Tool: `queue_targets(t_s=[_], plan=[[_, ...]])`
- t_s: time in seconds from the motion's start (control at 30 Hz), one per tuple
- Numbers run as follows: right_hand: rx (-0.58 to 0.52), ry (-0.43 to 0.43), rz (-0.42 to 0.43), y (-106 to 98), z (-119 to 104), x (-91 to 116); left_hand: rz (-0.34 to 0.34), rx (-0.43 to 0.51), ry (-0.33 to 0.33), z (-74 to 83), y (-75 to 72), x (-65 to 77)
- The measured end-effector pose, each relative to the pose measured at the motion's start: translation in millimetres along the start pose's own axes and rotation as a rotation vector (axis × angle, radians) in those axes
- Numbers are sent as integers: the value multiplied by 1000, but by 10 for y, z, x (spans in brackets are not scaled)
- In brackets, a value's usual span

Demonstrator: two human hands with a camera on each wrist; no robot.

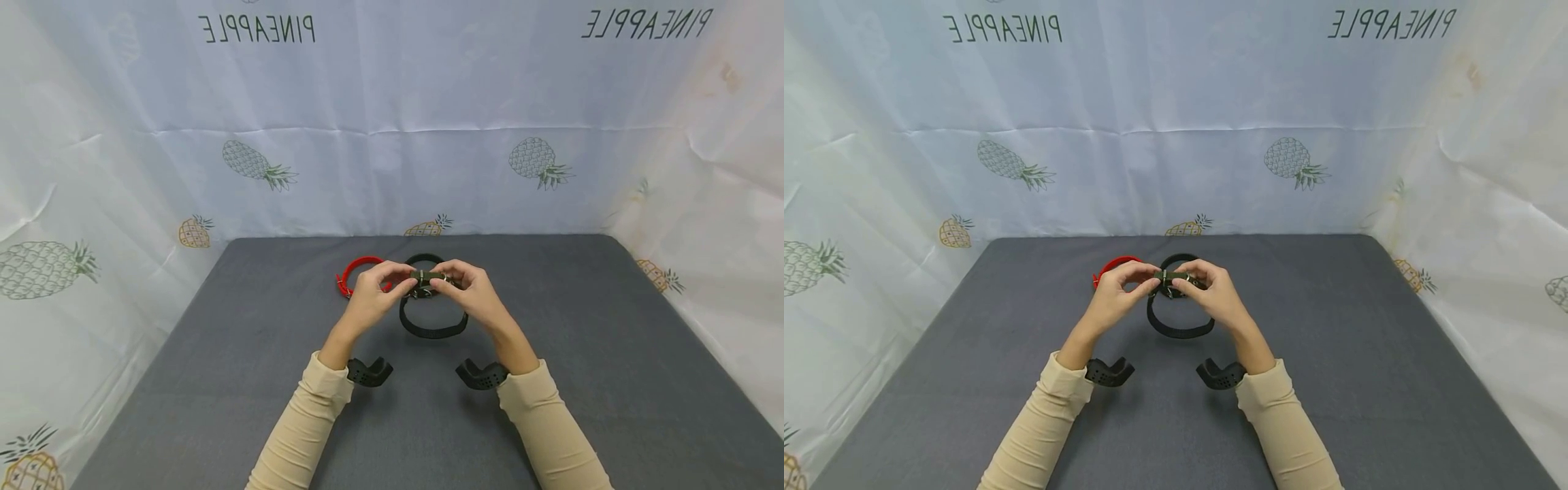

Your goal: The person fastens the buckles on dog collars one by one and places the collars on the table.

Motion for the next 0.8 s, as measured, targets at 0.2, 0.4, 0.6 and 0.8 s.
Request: queue_targets(t_s=[0.2,0.4,0.6,0.8], plan=[[12,11,-28,35,40,-4,4,-36,33,37,3,-1],[33,-1,-61,116,45,-18,5,-71,60,75,13,10],[62,-4,-34,116,58,-24,2,-97,93,100,6,14],[62,-13,-34,118,57,-26,5,-109,109,111,-6,15]])
Point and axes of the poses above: each hand's wrist, its own x-axis away from the middle knuckle, its own y-axis out of the palm, z = x × y, the point moved 9 cm from there along -x, towards the middle knuckle, and after that the axes turned 12 degrees about -x, right-handed, at the moved point
